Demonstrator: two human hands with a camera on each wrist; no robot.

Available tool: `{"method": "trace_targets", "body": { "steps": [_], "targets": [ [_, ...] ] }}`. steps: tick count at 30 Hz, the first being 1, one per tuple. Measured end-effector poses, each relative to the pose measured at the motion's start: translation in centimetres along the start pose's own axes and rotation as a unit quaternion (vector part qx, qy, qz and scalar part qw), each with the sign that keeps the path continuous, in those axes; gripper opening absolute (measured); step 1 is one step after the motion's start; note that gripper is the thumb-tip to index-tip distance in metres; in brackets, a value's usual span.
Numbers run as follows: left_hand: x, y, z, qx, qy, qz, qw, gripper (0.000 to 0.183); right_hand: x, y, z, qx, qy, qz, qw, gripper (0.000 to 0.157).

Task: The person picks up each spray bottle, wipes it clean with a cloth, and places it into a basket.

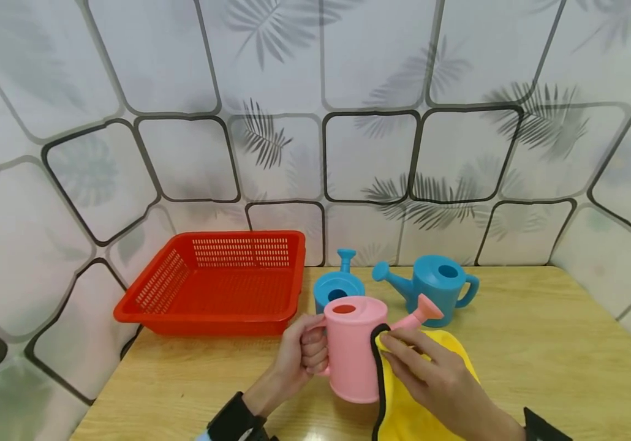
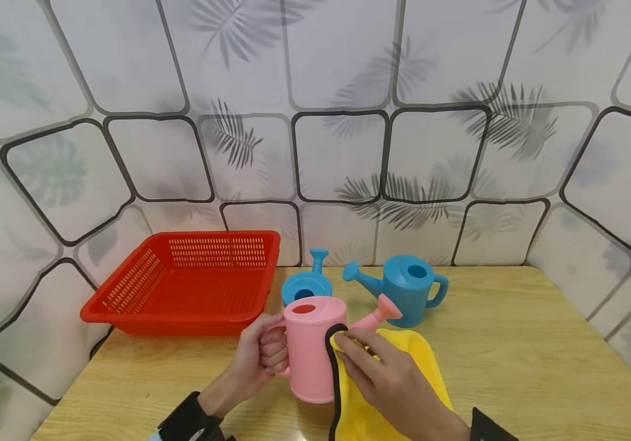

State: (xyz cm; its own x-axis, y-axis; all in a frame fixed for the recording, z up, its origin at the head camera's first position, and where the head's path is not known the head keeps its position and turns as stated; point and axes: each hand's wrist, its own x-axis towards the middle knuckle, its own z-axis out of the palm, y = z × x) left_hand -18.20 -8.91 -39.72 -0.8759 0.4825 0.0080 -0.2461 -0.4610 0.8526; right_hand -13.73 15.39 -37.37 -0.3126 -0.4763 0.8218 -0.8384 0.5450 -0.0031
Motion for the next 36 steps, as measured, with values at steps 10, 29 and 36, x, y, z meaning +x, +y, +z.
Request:
{"method": "trace_targets", "body": {
  "steps": [10, 29, 36],
  "targets": [
    [-0.11, -0.31, -0.04, 0.009, 0.006, -0.017, 0.9998, 0.050, 0.29, 0.31, -0.35, 0.006, -0.006, 0.115, 0.993, 0.055],
    [-0.42, -0.40, -0.20, 0.023, 0.038, -0.031, 0.9985, 0.053, -0.08, 0.14, -0.46, 0.005, -0.043, 0.131, 0.990, 0.058],
    [-0.25, -0.29, -0.27, -0.003, 0.037, -0.008, 0.9993, 0.050, -0.55, -0.02, -0.23, 0.027, -0.045, 0.066, 0.996, 0.049]
  ]
}}
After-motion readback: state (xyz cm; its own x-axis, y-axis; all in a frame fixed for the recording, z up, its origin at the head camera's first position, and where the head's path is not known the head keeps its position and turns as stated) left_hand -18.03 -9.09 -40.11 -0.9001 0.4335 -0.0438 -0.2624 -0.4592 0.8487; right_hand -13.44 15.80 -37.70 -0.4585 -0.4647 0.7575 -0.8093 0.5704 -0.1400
